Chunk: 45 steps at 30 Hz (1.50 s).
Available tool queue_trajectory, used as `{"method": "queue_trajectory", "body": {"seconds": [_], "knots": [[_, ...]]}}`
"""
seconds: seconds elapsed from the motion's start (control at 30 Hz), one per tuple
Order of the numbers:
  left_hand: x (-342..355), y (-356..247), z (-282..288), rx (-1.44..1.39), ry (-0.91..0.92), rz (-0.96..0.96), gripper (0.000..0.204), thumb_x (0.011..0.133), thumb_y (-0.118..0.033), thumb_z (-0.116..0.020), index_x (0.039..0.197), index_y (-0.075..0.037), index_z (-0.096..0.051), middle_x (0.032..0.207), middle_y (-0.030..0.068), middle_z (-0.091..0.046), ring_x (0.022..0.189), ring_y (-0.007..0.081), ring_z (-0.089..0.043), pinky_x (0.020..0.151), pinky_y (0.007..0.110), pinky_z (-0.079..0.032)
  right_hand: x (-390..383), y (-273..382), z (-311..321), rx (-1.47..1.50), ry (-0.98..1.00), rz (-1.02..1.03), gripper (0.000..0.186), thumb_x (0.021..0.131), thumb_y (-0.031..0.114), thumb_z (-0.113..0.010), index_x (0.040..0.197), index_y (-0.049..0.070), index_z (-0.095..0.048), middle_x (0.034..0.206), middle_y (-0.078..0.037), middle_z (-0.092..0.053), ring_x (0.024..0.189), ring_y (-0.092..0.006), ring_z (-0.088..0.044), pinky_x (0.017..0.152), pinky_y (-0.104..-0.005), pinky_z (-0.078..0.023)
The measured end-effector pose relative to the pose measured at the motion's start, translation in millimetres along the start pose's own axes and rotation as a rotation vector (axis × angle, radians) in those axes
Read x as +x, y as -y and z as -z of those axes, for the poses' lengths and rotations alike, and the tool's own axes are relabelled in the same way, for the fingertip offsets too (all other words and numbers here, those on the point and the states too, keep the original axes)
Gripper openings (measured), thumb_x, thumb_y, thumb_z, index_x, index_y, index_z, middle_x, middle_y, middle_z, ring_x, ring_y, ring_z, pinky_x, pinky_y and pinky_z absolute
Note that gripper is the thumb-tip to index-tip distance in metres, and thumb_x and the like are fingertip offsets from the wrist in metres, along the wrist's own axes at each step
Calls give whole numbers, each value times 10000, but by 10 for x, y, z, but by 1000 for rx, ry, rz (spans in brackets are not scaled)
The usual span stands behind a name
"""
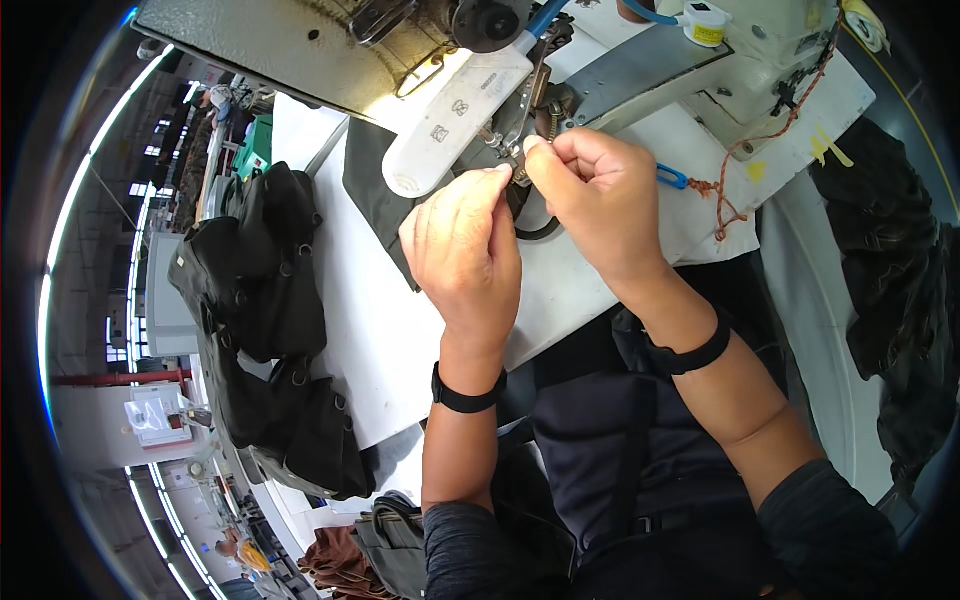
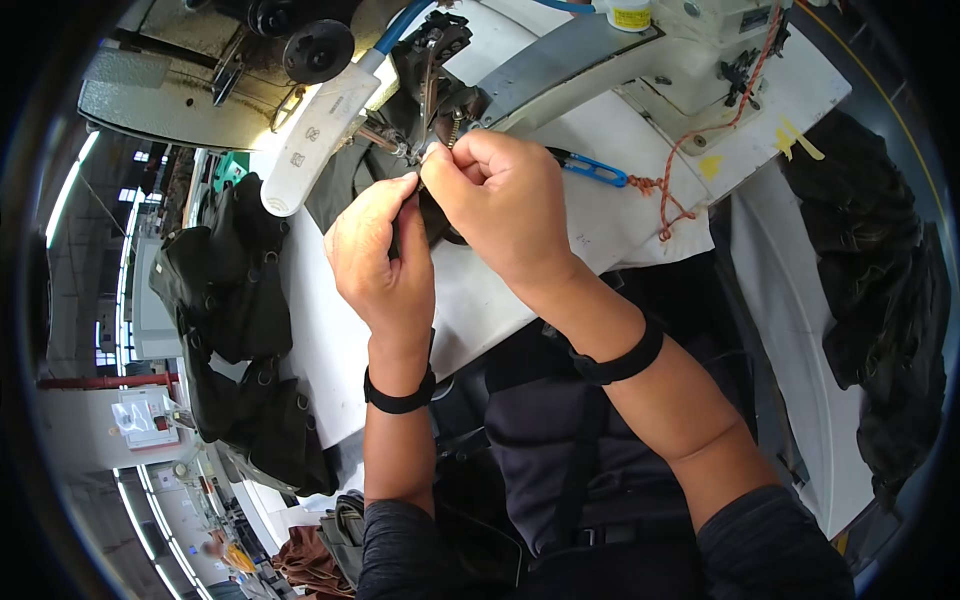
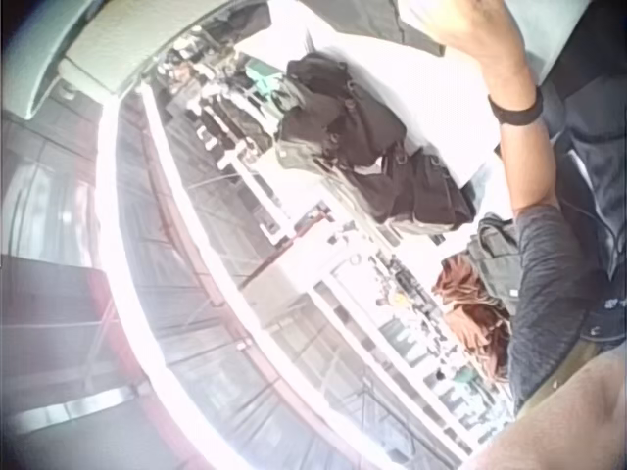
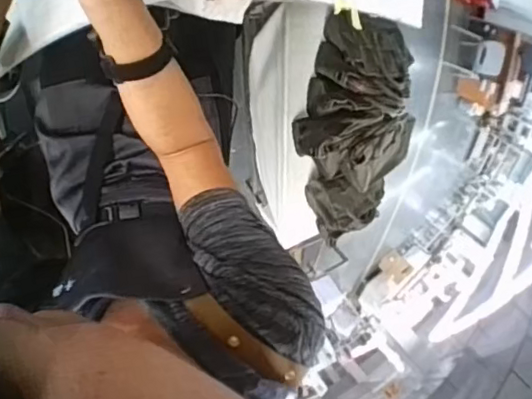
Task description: The person sews a zipper onto a dark green fabric bag using an industrial sewing machine. They guide the bag under the needle, adjust the fabric, and use scissors to cut the thread after completing the seam. The person then moves the finished bag aside and picks up another bag to repeat the process.
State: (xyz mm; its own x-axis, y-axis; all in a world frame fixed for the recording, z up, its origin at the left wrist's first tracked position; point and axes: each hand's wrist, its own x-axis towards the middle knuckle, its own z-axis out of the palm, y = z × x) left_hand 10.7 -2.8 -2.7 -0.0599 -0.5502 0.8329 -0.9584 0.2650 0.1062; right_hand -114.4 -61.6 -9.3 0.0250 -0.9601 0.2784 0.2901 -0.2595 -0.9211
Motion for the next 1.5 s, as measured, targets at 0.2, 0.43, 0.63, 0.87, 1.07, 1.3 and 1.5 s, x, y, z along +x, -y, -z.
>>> {"method": "queue_trajectory", "body": {"seconds": [0.2, 0.43, 0.63, 0.87, 1.07, 1.3, 1.5], "knots": [[17, 14, -2, -17, -25, 5, 274, 838, 24, -798, 1073, -117, -778, 1034, 23, -772, 946, 194, -713, 902, 339, -467, 46, 3, -10, 12, 2, -29, 373, 963, 124, -729, 659, -12, -562, 508, 7, -490, 514, -32, -361, 451, -290, -294], [13, 18, -43, -61, -35, 34, 274, 829, 31, -798, 1056, -120, -775, 1013, 19, -774, 932, 188, -712, 888, 334, -465, 99, -39, 32, -210, 9, 119, 384, 958, 137, -730, 650, 15, -536, 500, -44, -495, 439, -106, -388, 439, -315, -309], [-6, 9, -43, -37, -60, 33, 260, 839, 24, -797, 1053, -121, -772, 1013, 13, -772, 924, 188, -707, 880, 337, -469, 69, -15, 19, -418, -49, 278, 195, 960, 151, -731, 837, 49, -619, 529, -70, -563, 412, -217, -515, 453, -370, -409], [1, -9, -43, 31, -72, 14, 264, 846, 9, -805, 1078, -114, -780, 1023, 17, -767, 917, 199, -704, 882, 346, -480, 174, -81, 71, -300, 129, 219, 156, 1028, 122, -671, 1113, -1, -716, 598, 1, -622, 498, -31, -501, 472, -242, -387], [-24, 44, -28, -4, -64, -12, 260, 837, 9, -809, 1071, -104, -789, 1019, 13, -763, 911, 196, -702, 874, 344, -482, 310, 130, 197, 77, 364, -184, 219, 1003, 170, -661, 1029, -35, -735, 634, -55, -684, 494, -74, -571, 482, -242, -441], [-11, 19, -3, 22, -42, -18, 272, 834, 15, -805, 1077, -106, -789, 1014, 6, -761, 907, 189, -699, 865, 341, -475, 356, 157, 169, 205, 380, -202, 222, 1002, 169, -681, 991, -44, -742, 605, -26, -652, 458, -52, -514, 456, -225, -405], [10, 22, 9, 7, -32, 2, 259, 842, 9, -805, 1074, -104, -788, 1000, 15, -763, 902, 197, -704, 872, 343, -476, 336, 166, 165, 96, 377, -146, 221, 1019, 169, -676, 951, -34, -734, 589, -14, -641, 454, -47, -512, 448, -229, -404]]}}
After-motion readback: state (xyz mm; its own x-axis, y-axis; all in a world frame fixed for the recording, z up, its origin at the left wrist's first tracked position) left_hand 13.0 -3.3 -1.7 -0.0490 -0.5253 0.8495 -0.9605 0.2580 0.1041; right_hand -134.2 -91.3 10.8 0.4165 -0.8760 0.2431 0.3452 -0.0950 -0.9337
